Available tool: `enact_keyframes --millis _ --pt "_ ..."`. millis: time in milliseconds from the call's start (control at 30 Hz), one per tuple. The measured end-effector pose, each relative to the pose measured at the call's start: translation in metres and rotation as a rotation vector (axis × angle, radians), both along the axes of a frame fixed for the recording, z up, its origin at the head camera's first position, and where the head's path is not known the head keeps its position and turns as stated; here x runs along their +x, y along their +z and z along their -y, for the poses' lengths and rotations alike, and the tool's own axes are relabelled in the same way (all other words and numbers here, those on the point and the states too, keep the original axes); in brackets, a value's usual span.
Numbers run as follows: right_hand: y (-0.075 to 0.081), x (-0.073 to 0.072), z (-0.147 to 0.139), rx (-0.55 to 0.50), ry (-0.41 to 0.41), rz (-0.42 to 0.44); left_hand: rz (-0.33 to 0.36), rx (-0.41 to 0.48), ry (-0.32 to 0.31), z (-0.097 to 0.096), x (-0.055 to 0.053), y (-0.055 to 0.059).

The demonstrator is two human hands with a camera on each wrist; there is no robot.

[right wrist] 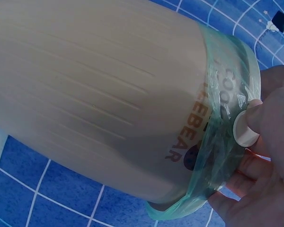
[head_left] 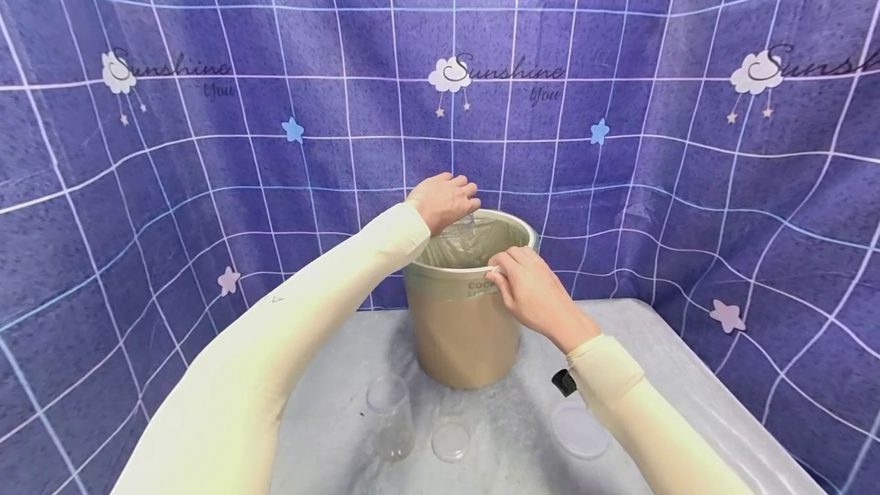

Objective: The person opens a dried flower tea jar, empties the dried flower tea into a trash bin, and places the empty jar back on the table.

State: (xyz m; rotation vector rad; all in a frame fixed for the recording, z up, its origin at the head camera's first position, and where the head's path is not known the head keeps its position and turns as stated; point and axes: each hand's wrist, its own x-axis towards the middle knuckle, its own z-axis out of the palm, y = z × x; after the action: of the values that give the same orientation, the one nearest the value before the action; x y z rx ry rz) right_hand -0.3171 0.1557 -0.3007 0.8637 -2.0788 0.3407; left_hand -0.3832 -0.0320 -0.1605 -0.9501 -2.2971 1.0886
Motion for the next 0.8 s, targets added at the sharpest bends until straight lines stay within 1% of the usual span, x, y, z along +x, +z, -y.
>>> enact_keyframes --millis 100,267,433,533,633,800 --pt "0.001 0.001 0.001 -0.001 0.002 -0.001 -0.009 0.030 -0.012 0.001 0.001 0.000" --pt "0.002 0.001 0.002 -0.002 0.004 0.008 -0.012 0.087 -0.061 0.006 0.005 0.001" --pt "0.002 0.000 0.002 0.001 0.002 0.009 -0.011 0.139 -0.093 0.009 0.009 0.003" --pt "0.002 0.001 0.002 -0.004 0.001 0.010 0.008 0.189 -0.109 0.010 0.009 0.004" --pt "0.002 0.002 0.001 -0.007 0.001 0.016 0.042 0.241 -0.113 0.012 0.009 0.005" --pt "0.002 0.001 0.000 -0.006 0.003 0.013 0.101 0.308 -0.092 0.016 0.009 0.007"
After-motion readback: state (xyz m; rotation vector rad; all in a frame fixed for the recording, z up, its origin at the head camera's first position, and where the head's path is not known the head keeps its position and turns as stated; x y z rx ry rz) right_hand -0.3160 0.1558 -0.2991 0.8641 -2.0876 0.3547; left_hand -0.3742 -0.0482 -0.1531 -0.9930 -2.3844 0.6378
